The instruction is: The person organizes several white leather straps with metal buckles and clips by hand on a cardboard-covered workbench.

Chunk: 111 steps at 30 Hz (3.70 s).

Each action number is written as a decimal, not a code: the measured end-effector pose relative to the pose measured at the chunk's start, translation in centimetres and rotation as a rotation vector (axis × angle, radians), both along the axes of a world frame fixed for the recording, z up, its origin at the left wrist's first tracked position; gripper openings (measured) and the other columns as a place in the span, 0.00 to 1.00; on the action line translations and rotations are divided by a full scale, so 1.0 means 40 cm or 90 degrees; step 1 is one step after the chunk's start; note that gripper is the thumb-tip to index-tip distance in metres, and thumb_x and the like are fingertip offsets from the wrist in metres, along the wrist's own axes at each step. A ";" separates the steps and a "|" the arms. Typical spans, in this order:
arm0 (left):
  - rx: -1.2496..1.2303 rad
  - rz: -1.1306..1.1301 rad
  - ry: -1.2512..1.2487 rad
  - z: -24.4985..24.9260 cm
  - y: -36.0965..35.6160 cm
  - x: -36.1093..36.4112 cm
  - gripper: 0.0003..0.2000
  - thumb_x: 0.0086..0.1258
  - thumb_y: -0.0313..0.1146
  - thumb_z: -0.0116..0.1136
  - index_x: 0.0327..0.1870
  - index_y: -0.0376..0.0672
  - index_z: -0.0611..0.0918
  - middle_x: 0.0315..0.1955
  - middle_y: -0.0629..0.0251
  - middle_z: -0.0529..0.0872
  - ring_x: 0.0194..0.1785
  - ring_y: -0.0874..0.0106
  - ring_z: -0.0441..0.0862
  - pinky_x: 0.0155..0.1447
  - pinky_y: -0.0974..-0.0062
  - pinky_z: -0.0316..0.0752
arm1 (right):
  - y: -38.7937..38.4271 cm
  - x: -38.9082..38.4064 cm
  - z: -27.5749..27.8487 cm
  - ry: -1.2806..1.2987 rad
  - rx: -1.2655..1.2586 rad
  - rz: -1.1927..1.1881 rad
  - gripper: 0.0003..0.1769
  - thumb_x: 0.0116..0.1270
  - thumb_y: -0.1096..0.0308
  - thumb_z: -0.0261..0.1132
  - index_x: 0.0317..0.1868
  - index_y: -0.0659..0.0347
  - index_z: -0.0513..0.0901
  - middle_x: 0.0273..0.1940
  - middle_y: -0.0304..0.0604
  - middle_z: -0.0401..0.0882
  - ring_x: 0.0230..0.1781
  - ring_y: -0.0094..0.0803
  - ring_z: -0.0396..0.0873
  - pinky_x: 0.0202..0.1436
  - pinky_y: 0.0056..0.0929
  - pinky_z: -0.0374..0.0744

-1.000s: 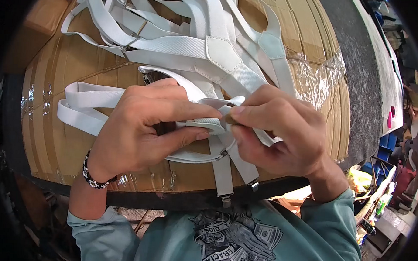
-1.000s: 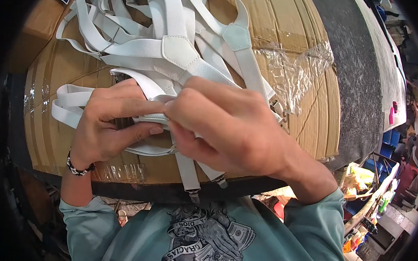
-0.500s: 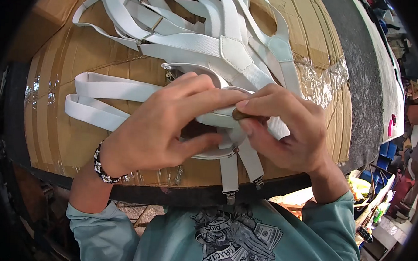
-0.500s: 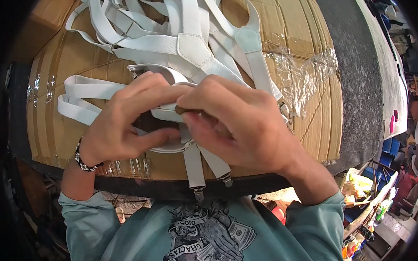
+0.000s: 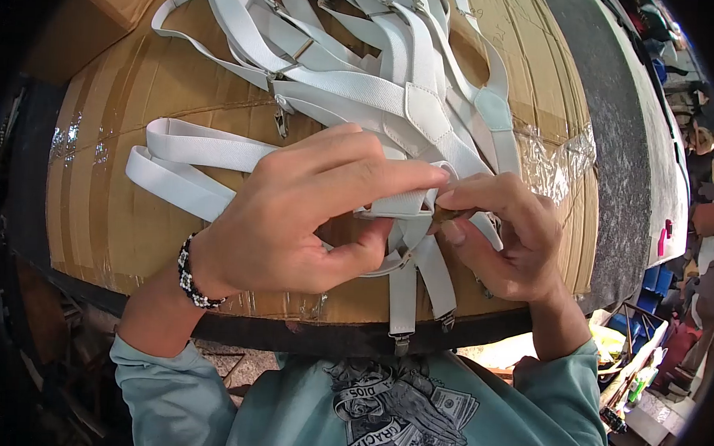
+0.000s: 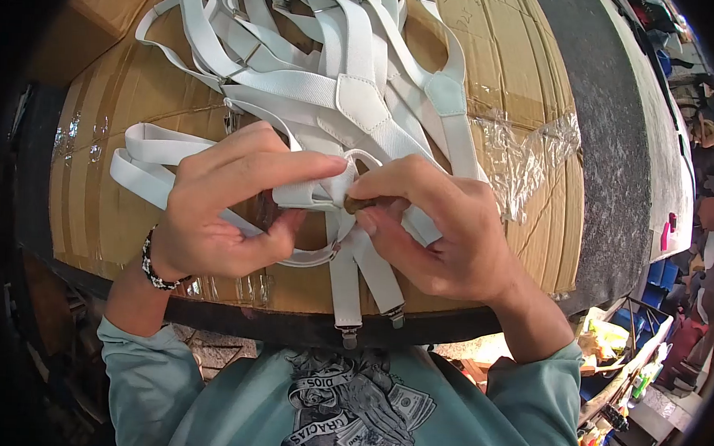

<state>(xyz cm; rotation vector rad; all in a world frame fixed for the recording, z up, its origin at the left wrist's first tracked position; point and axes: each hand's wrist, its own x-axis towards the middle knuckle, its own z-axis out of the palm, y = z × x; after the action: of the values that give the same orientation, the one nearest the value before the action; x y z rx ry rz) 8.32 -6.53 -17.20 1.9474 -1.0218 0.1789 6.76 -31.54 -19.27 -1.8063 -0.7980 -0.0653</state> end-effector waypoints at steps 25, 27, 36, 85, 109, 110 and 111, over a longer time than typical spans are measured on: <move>-0.012 -0.043 -0.031 0.000 -0.007 0.015 0.27 0.47 0.11 0.67 0.55 0.32 0.86 0.47 0.56 0.92 0.35 0.69 0.83 0.35 0.74 0.80 | -0.001 0.020 0.020 -0.019 -0.006 0.008 0.13 0.55 0.85 0.68 0.41 0.66 0.83 0.31 0.41 0.82 0.25 0.28 0.82 0.30 0.25 0.78; -0.014 -0.055 -0.037 -0.009 -0.002 0.019 0.28 0.47 0.11 0.68 0.55 0.33 0.86 0.44 0.58 0.92 0.35 0.69 0.83 0.35 0.74 0.79 | -0.003 0.022 0.022 -0.022 -0.019 0.012 0.13 0.55 0.84 0.68 0.41 0.65 0.83 0.29 0.40 0.81 0.24 0.27 0.81 0.28 0.25 0.77; 0.064 -0.048 -0.007 -0.004 -0.001 0.010 0.25 0.48 0.16 0.72 0.54 0.35 0.87 0.31 0.63 0.87 0.34 0.65 0.81 0.35 0.71 0.77 | -0.011 0.023 0.033 -0.025 -0.024 0.000 0.14 0.55 0.84 0.70 0.43 0.66 0.84 0.30 0.42 0.83 0.22 0.24 0.78 0.25 0.23 0.73; 0.104 -0.094 -0.010 -0.029 -0.034 0.015 0.19 0.48 0.22 0.72 0.46 0.33 0.86 0.29 0.63 0.79 0.32 0.62 0.75 0.34 0.66 0.72 | 0.014 0.032 0.063 -0.113 -0.149 0.056 0.15 0.42 0.86 0.74 0.32 0.66 0.84 0.25 0.46 0.81 0.21 0.33 0.81 0.25 0.27 0.77; 0.113 -0.083 0.009 -0.034 -0.030 0.011 0.20 0.48 0.23 0.72 0.46 0.33 0.85 0.29 0.63 0.77 0.34 0.61 0.74 0.37 0.65 0.71 | 0.012 0.037 0.043 -0.113 -0.129 0.063 0.15 0.41 0.84 0.73 0.33 0.65 0.85 0.26 0.45 0.81 0.22 0.35 0.82 0.25 0.28 0.79; 0.115 -0.086 0.010 -0.033 -0.031 0.011 0.20 0.48 0.23 0.72 0.46 0.33 0.85 0.29 0.63 0.77 0.34 0.61 0.74 0.36 0.65 0.71 | 0.007 0.039 0.043 -0.117 -0.148 0.076 0.15 0.41 0.84 0.73 0.33 0.65 0.85 0.26 0.46 0.81 0.22 0.35 0.82 0.25 0.28 0.79; 0.119 -0.086 0.012 -0.033 -0.033 0.010 0.20 0.48 0.23 0.72 0.46 0.33 0.85 0.29 0.63 0.77 0.33 0.61 0.74 0.36 0.65 0.71 | 0.001 0.040 0.043 -0.120 -0.166 0.089 0.15 0.41 0.84 0.73 0.33 0.65 0.85 0.26 0.46 0.81 0.22 0.35 0.82 0.25 0.28 0.78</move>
<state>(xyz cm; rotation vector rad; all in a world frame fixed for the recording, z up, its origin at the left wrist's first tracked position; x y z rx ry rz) 8.72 -7.83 -18.52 2.0335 -1.1890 -0.0109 8.35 -31.50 -17.56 -2.0039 -1.1065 -0.0427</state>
